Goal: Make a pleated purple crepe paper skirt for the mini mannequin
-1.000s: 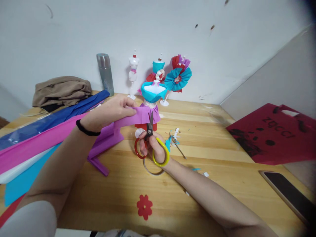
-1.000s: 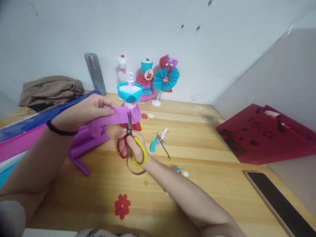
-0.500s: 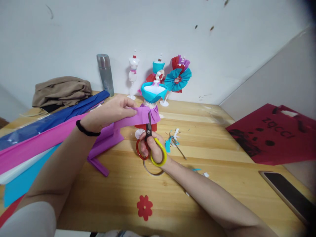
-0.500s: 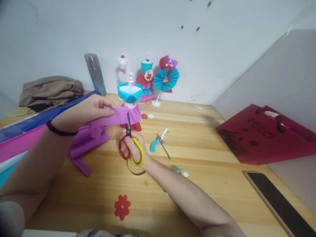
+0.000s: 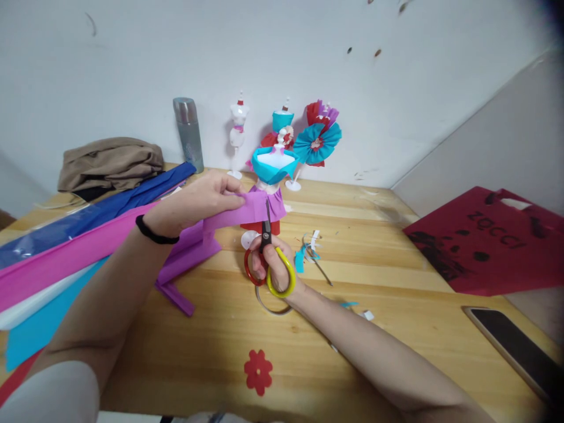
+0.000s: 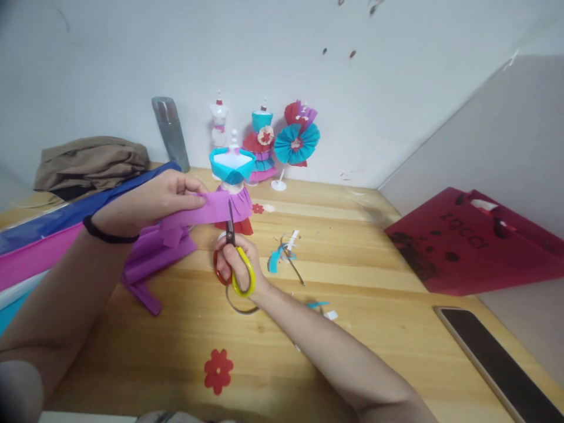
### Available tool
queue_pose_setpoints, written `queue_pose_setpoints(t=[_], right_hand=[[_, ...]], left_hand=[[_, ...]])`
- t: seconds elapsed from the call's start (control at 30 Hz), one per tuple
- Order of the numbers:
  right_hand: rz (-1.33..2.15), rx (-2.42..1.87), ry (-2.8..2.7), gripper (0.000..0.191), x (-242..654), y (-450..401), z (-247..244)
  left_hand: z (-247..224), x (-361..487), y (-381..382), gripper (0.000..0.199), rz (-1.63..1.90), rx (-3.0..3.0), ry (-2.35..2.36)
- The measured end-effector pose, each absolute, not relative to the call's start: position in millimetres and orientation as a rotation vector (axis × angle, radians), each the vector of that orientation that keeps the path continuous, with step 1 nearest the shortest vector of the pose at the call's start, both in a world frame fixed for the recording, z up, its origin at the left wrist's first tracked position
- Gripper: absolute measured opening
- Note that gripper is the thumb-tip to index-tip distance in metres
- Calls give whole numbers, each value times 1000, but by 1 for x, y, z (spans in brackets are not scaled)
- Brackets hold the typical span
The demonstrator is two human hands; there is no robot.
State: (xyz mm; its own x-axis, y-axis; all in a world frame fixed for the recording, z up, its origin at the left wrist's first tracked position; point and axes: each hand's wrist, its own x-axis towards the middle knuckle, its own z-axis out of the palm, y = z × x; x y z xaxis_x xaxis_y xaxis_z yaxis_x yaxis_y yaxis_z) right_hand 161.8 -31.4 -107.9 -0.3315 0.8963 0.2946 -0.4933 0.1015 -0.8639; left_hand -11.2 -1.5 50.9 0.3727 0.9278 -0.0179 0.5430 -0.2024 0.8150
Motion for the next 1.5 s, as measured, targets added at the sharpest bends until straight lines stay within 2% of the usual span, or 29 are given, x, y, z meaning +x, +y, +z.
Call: queue_pose_setpoints(t=[0.2,1.5], right_hand=[[1613,-388,-1157,46,162,-32,-105],[1523,-490,-1224,50,160,-22,-99]], left_hand=[[52,-9,-3,14,623,1836,1305],[47,-6,-1,16,657,1928,1251]])
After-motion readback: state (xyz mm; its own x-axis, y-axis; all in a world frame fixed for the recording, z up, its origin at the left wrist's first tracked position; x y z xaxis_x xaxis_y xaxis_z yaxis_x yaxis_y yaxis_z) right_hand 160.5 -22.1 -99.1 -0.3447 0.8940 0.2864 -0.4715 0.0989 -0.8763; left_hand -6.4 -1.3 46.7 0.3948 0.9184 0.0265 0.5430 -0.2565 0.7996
